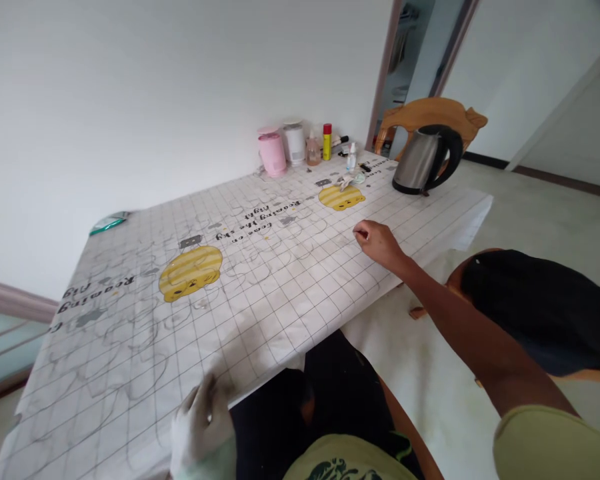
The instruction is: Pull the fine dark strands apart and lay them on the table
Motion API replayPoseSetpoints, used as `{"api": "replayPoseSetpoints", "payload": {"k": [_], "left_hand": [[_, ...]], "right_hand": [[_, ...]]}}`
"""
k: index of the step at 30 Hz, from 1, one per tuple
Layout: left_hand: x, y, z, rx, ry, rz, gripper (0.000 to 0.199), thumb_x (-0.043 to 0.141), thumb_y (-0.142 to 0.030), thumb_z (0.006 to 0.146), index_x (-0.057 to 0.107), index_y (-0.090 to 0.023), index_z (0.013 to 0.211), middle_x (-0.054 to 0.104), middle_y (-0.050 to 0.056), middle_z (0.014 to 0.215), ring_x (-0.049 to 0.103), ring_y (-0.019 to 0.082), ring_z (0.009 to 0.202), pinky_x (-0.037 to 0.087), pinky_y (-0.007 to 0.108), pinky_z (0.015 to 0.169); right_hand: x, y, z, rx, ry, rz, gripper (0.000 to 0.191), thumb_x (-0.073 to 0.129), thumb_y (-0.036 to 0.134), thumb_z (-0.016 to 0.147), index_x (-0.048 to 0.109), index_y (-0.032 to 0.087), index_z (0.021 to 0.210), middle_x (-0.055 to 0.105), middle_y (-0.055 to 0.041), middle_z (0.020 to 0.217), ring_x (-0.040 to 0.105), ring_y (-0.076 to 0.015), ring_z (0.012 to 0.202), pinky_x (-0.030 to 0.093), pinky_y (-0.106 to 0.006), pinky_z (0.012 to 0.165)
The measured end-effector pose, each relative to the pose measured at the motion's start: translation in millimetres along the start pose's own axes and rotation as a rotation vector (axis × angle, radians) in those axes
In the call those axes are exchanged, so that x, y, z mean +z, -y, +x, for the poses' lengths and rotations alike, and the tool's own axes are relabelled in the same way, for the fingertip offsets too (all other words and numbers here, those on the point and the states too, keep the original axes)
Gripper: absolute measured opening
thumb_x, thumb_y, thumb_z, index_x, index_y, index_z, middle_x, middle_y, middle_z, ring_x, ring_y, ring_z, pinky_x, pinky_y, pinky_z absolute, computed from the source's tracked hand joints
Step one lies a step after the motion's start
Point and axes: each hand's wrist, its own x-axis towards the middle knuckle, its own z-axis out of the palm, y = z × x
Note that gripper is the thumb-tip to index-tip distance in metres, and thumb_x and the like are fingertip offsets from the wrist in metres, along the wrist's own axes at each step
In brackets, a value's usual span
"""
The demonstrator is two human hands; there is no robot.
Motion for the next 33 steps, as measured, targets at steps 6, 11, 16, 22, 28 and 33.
{"api": "replayPoseSetpoints", "payload": {"k": [6,11,16,22,28,33], "left_hand": [[19.9,-75,16,-0.118,0.064,-0.185,0.039,0.057,-0.039,0.098,0.068,-0.022,0.13,0.074,0.008,0.128,0.066,0.025,0.125,0.048,0.041,0.114],[24.7,-105,41,-0.223,0.157,-0.553,0.049,0.065,-0.04,0.096,0.062,-0.02,0.14,0.073,0.009,0.131,0.069,0.022,0.122,0.051,0.037,0.11],[21.0,-109,50,-0.509,0.255,-0.755,0.032,0.063,-0.038,0.095,0.077,-0.021,0.118,0.082,0.005,0.101,0.076,0.02,0.101,0.055,0.033,0.101],[17.3,-88,54,-0.586,0.254,-0.763,0.026,0.064,-0.039,0.091,0.082,-0.021,0.097,0.079,0.001,0.078,0.075,0.017,0.081,0.059,0.029,0.087],[18.7,-73,62,-0.586,0.342,-0.723,0.025,0.063,-0.037,0.09,0.082,-0.022,0.094,0.079,0.001,0.078,0.075,0.016,0.08,0.058,0.026,0.081],[20.3,-70,64,-0.615,0.385,-0.709,0.024,0.062,-0.037,0.091,0.081,-0.022,0.094,0.079,0.001,0.079,0.074,0.016,0.078,0.058,0.025,0.074]], "right_hand": [[5,104,-50,-0.037,-0.093,0.184,0.011,0.059,0.022,0.093,0.069,0.022,0.096,0.073,-0.0029,0.087,0.066,-0.0173,0.074,0.048,-0.029,0.07],[27,175,-89,-0.073,-0.032,0.245,0.011,0.059,0.026,0.096,0.068,0.022,0.102,0.073,-0.0033,0.086,0.066,-0.0176,0.072,0.05,-0.03,0.07],[44,210,-114,-0.047,0.024,0.359,0.012,0.059,0.03,0.099,0.067,0.022,0.102,0.072,-0.0031,0.084,0.064,-0.0164,0.067,0.052,-0.029,0.068],[49,219,-127,-0.039,0.224,0.434,0.015,0.061,0.031,0.099,0.067,0.023,0.11,0.076,-0.0042,0.09,0.069,-0.0177,0.071,0.055,-0.029,0.069],[50,216,-127,-0.196,0.367,0.457,0.02,0.055,0.029,0.103,0.07,0.024,0.115,0.078,-0.0057,0.1,0.073,-0.0199,0.079,0.056,-0.032,0.075],[51,215,-130,-0.248,0.423,0.496,0.021,0.052,0.026,0.104,0.073,0.023,0.108,0.078,-0.0061,0.094,0.072,-0.021,0.081,0.054,-0.034,0.076]]}}
